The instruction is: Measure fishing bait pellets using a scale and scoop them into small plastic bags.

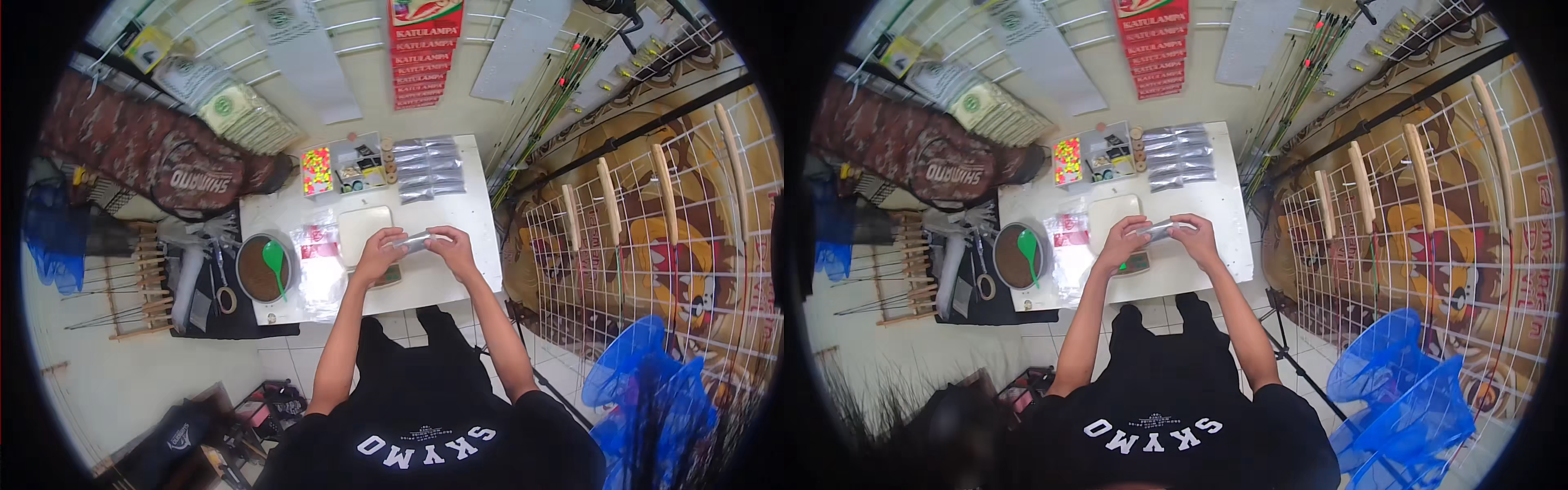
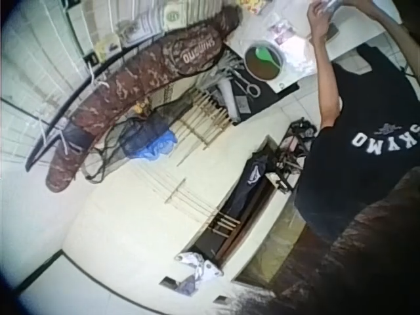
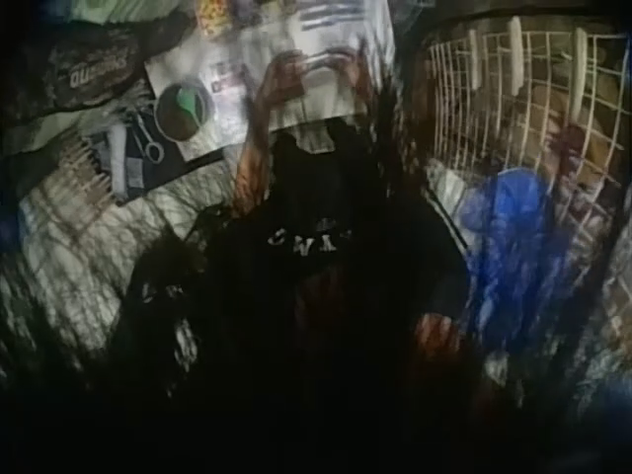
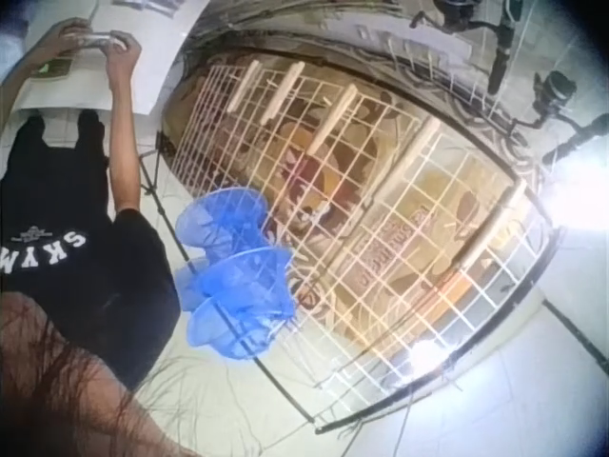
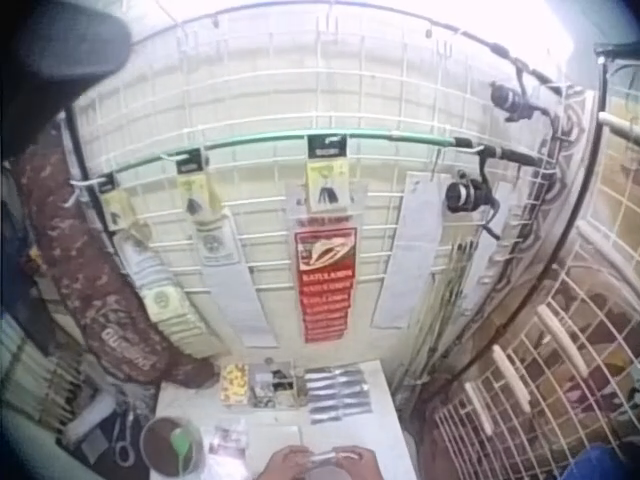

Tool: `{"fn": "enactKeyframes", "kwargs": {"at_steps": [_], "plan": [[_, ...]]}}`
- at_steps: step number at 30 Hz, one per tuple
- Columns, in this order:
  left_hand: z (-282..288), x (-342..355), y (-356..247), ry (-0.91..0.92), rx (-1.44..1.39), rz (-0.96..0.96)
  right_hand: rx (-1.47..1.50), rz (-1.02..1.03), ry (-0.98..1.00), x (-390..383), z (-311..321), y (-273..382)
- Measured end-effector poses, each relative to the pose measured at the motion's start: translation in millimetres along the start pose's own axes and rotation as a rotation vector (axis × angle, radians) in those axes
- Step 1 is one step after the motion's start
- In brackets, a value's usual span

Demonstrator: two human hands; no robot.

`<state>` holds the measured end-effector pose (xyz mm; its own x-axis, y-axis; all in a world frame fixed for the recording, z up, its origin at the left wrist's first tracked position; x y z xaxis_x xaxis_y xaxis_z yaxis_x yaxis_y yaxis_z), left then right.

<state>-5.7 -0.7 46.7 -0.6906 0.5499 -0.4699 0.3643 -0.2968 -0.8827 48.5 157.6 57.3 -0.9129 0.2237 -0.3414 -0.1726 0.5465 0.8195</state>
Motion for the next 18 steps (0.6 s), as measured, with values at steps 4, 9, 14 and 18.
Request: {"fn": "enactKeyframes", "kwargs": {"at_steps": [4, 9, 14, 18], "plan": [[-16.9, 34.6, 29.8, -0.103, 0.007, 0.108, -0.027, -0.038, -0.113, 17.4, 47.5, -18.0], [-29.6, 84.6, 53.7, -0.177, 0.079, 0.131, -0.2, 0.011, -0.161, 59.1, 91.8, -28.9], [-52.1, 131.0, 48.9, -0.347, 0.169, 0.11, -0.24, 0.103, -0.259, 85.8, 137.4, -21.4], [-46.9, 136.8, 46.6, -0.527, 0.121, 0.003, -0.306, 0.153, -0.345, 96.7, 147.3, -15.3]]}}
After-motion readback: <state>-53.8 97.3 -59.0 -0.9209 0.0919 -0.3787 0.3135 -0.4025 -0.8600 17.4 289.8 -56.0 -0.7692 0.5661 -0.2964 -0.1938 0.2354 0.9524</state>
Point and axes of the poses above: each hand's wrist, its own x-axis towards the middle knuckle, its own z-axis out of the back of the hand, y = z × x, the point moved 10 cm from there along x, towards the middle knuckle, and after that the axes turned 14 degrees about x, right-handed, at the moved point
